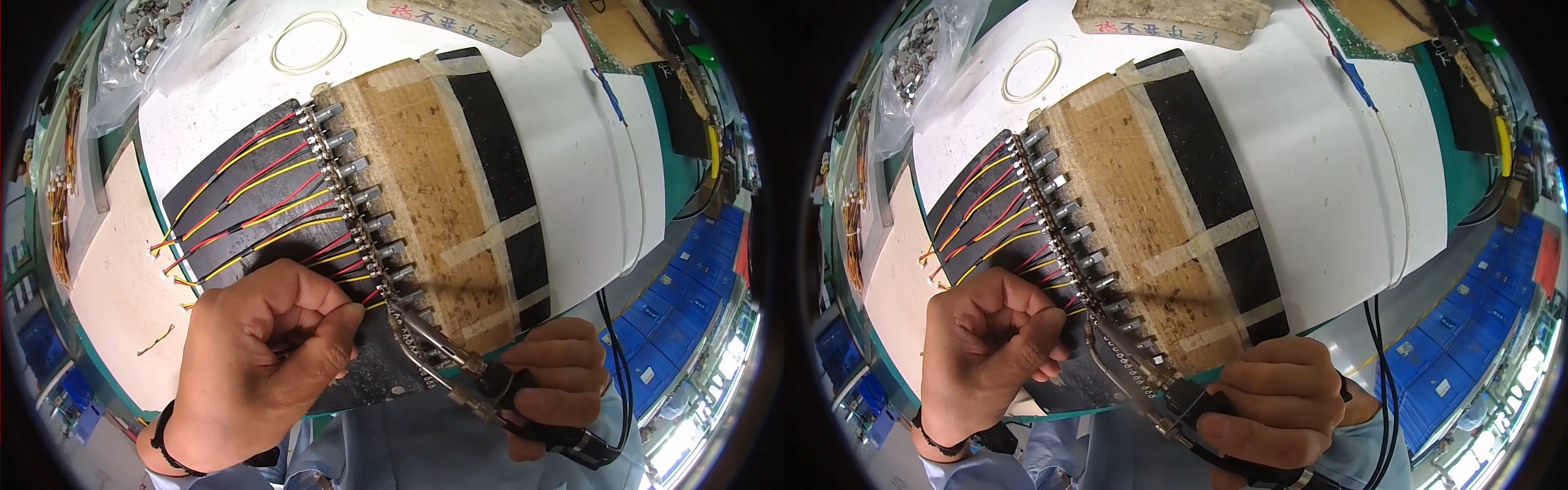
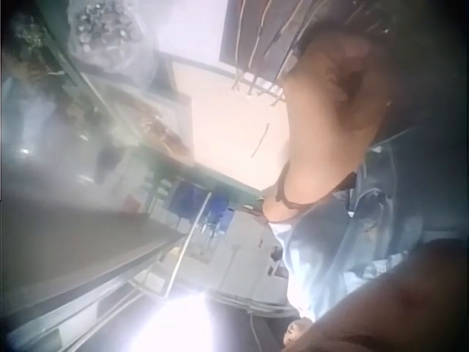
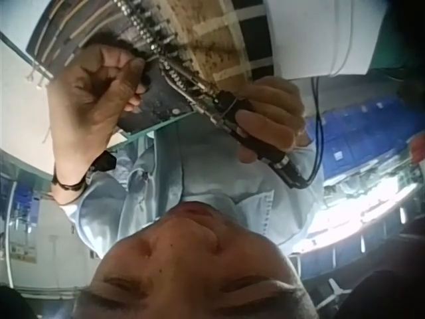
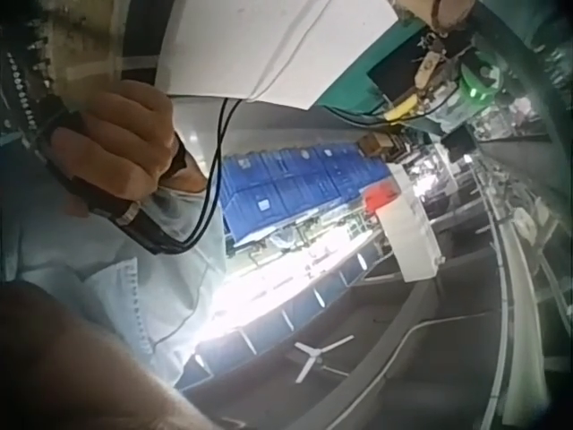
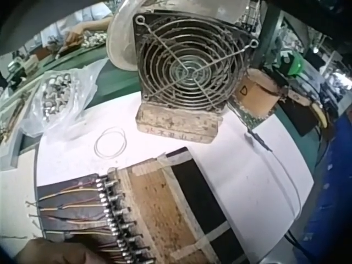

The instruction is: The person solders wires to a row of components using a soldering iron, then pauses to pick up and untie a bundle of wires. They then resume soldering the wires to the remaining components one by one.

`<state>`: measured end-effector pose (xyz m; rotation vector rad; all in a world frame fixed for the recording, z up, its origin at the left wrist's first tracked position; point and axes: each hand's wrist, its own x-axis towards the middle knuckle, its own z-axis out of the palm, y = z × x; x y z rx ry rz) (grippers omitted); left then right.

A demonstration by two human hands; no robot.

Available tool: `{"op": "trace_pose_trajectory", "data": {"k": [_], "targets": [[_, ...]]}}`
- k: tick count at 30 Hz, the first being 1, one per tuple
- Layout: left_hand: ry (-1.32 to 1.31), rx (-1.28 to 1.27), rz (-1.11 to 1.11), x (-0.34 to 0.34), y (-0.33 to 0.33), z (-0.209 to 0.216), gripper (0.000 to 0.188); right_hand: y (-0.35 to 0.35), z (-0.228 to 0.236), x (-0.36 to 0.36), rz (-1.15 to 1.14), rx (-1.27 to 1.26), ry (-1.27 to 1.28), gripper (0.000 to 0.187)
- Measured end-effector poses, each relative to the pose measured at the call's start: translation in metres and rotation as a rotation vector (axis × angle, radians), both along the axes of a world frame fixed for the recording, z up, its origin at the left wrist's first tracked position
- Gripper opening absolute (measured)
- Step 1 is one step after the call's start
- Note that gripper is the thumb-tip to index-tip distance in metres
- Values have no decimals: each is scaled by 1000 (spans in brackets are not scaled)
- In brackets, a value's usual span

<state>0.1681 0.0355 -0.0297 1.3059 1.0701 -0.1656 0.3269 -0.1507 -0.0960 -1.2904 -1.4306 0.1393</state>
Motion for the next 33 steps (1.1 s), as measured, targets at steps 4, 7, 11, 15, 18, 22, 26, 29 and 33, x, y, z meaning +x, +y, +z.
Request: {"op": "trace_pose_trajectory", "data": {"k": [4, 7, 11, 15, 18, 22, 26, 29, 33], "targets": [[-4, 3, -1, -1, 0, -1, 8, -1, 1, -1, -18, -23, 11, 37], [-7, -2, 7, -1, 0, -1, 8, 0, 1, -1, -7, -24, 11, 38], [3, -9, 15, 0, 1, 1, 8, -2, 0, 0, -17, -11, 1, 39], [2, -7, 7, 0, 2, -1, 8, -1, 1, 0, -14, -32, 7, 39], [3, 24, -22, -1, 1, 0, 7, 3, 0, -1, -25, 3, 36, 35], [-37, 33, -40, -2, 1, -3, 6, 5, 0, 1, -31, 50, 75, 29], [-44, 22, -37, -4, 2, -4, 6, 1, 2, 4, 41, -23, 74, 30], [-51, 34, -48, -4, 1, -4, 6, -2, 2, 4, 39, -25, 62, 30], [-52, 28, -48, -3, 1, -4, 6, -5, 3, 4, 33, -35, 56, 31]]}}
